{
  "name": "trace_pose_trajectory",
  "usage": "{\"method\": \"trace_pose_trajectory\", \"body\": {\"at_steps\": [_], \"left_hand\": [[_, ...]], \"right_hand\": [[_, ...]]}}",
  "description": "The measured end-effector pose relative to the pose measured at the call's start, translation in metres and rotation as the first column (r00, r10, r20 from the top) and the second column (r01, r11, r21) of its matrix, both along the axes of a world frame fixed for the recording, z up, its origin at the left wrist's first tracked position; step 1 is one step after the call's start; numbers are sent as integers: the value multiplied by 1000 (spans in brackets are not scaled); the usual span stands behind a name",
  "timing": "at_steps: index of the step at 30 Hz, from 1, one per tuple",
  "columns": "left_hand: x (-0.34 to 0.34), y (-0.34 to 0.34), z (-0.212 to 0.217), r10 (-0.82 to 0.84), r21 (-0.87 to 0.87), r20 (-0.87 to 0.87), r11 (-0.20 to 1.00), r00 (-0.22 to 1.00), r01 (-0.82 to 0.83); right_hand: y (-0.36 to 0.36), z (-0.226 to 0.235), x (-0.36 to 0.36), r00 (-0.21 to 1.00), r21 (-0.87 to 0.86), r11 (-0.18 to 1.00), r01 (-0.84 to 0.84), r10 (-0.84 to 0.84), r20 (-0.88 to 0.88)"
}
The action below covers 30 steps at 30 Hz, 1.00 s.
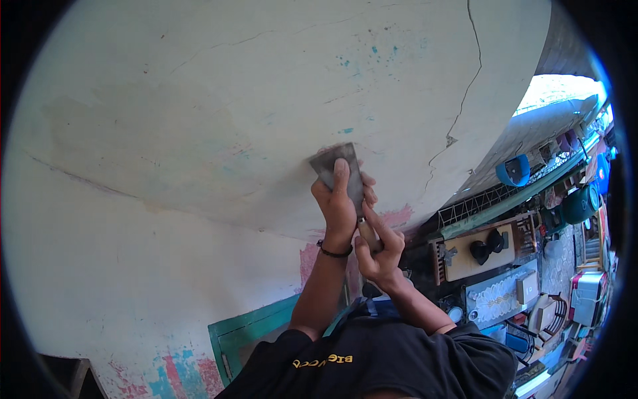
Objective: The person scrapes old pink paint from an interior wall using a metal scraper tool.
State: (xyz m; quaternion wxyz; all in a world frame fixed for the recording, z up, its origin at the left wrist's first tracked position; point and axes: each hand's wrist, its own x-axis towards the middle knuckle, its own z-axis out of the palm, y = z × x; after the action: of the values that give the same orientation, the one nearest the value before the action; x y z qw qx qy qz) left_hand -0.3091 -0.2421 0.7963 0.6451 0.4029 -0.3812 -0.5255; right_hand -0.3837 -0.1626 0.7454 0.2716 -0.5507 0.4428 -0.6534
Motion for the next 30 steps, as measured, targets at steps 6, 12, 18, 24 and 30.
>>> {"method": "trace_pose_trajectory", "body": {"at_steps": [6, 12, 18, 24, 30], "left_hand": [[0, -1, -2, 7, 12, 7, 1000, 1000, -7], [0, -1, -10, 20, 14, -2, 1000, 1000, -20], [3, 0, -13, 6, -11, -28, 1000, 1000, -6], [-2, -5, 14, -8, -46, -42, 999, 999, 6], [-5, 0, -9, -3, -13, -27, 1000, 1000, 3]], "right_hand": [[1, -6, -2, 1000, -66, 998, 8, -9, -23], [-4, -11, -2, 999, -51, 998, -25, 24, -21], [2, -8, -1, 999, -24, 999, -32, 31, -41], [-5, 5, -4, 999, -37, 999, -2, 0, -53], [1, -7, -6, 998, -10, 1000, -12, 11, -55]]}}
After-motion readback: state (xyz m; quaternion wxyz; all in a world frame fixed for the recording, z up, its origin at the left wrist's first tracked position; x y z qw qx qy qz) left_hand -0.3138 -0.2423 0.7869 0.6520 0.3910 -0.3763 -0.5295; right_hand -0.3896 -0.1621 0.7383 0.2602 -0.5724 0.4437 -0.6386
